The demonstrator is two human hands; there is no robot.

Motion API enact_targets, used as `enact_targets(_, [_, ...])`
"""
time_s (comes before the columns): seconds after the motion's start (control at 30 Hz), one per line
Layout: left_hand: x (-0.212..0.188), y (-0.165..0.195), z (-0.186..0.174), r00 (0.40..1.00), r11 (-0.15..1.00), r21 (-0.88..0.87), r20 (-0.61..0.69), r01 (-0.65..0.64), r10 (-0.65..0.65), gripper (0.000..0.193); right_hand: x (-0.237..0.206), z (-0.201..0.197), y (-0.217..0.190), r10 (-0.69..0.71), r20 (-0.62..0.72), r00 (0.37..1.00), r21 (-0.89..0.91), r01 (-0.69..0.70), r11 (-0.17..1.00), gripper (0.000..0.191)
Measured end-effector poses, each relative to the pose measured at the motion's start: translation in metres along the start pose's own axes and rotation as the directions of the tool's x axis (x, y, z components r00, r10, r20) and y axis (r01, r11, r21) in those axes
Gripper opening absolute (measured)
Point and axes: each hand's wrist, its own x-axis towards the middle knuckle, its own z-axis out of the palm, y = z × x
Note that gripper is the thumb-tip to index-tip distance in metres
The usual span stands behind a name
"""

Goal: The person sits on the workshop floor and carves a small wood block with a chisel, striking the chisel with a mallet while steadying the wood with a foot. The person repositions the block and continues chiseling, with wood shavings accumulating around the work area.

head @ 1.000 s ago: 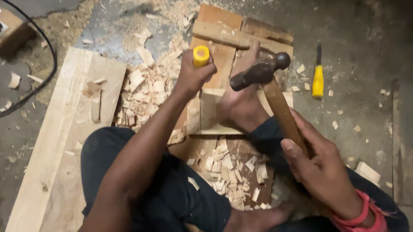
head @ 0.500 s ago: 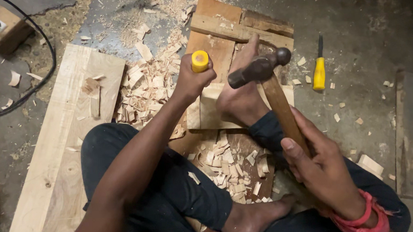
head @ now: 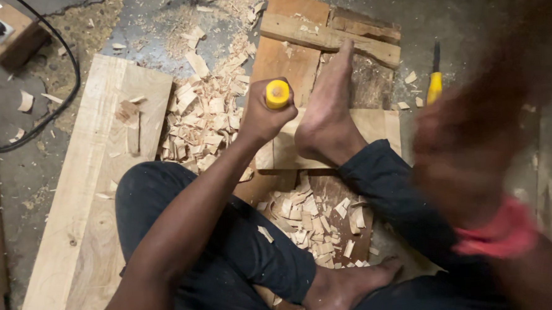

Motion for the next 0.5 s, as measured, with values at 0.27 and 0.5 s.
enact_targets(0.27, [0.000,-0.002,0.000,1.000,0.999,-0.037,0.022,0.002,-0.001,0.013,0.026,0.018,-0.061,-0.131,0.213,0.968,-0.338,0.199,0.920,0.040])
enact_targets(0.5, [0.001,0.000,-0.002,0.999,0.999,0.021,0.021,-0.027,0.027,0.015,0.013,0.038,0.012,-0.233,0.251,0.940,-0.660,0.342,0.669,0.025])
